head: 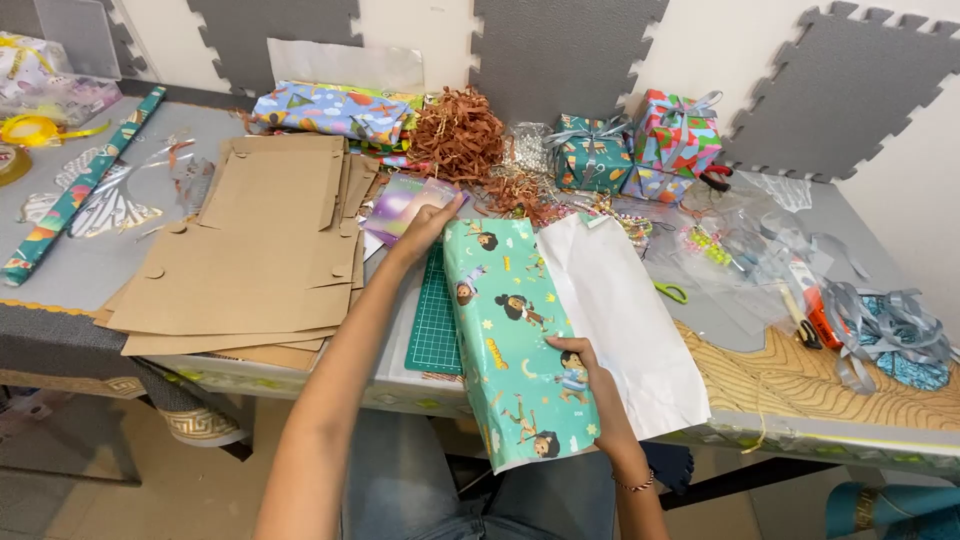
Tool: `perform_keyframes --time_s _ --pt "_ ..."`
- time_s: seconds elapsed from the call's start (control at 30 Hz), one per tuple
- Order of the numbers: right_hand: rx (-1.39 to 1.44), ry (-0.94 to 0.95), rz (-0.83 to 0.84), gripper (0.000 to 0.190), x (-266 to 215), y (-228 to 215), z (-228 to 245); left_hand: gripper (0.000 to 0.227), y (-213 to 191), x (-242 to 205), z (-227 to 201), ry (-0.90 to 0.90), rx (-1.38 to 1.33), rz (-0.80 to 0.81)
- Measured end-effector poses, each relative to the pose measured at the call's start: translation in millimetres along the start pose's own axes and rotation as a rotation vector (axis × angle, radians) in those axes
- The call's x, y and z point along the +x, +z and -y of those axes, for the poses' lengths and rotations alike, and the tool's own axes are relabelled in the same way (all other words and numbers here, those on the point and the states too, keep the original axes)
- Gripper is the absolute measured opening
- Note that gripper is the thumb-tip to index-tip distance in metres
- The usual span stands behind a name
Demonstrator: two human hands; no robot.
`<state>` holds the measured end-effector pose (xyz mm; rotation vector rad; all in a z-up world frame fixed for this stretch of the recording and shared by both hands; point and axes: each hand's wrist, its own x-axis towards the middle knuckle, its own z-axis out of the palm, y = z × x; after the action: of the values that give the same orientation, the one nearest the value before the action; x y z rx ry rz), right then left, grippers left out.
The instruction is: Wrapping a gift with patterned paper using tape and scissors on a craft table.
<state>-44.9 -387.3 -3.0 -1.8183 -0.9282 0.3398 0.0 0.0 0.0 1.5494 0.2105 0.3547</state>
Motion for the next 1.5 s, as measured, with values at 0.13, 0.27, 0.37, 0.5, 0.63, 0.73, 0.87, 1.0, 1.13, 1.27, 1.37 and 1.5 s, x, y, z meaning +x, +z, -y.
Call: perform_keyframes --time_s 0.13,0.27,0.37,0.5,0.63,0.73,0.87,1.0,1.13,1.27,1.37,1.5 --pt "0.007 -0.057 0.004 0.058 -0.1 -0.8 -0.3 0.061 12.8 17.3 25.6 0.072 -0.047 -0.144" --pt "0.0 -0.051 0.001 0.059 -0.5 -0.4 -1.8 0.051 19.4 24.7 35.1 0.163 -0.287 -0.152" --pt "-0.013 -0.041 -0.004 0.06 -0.1 0.8 -4.2 0.056 12.9 19.6 29.7 0.157 -0.221 -0.17" --pt "-0.004 -0.028 0.006 0.059 -1.5 -0.4 4.4 0.061 5.1 19.5 34.7 0.132 0.188 -0.173" --pt "-0.011 -0.05 0.019 0.058 -1.5 -1.6 5.8 0.06 -6.8 38.9 57.4 0.147 0.409 -0.226" --pt "-0.023 -0.056 0.025 0.058 -1.6 -1.1 8.8 0.054 -6.2 39.9 57.7 0.088 0.442 -0.253" --pt "-0.016 -0.046 0.017 0.055 -1.2 -0.9 6.9 0.055 1.0 18.9 28.1 0.077 0.492 -0.277" --pt "0.012 -0.02 0.015 0.052 -1.7 0.3 8.9 0.043 1.2 -18.6 -14.8 0.173 0.526 -0.663" --pt "0.102 -0.011 -0.065 0.067 -1.5 3.4 26.0 0.032 59.4 -125.9 -83.5 0.259 0.505 -0.455" --pt "-0.029 -0.013 -0.043 0.072 -2.4 3.9 13.9 0.04 110.8 -194.9 -110.9 0.292 0.814 0.195" --pt "0.003 0.002 -0.045 0.097 -2.3 -2.0 39.7 0.052 127.6 -199.3 -93.7 0.258 0.991 0.362" --pt "0.103 -0.023 0.024 0.105 3.9 -5.7 20.7 0.052 133.9 -192.1 -67.2 0.317 1.108 0.262"
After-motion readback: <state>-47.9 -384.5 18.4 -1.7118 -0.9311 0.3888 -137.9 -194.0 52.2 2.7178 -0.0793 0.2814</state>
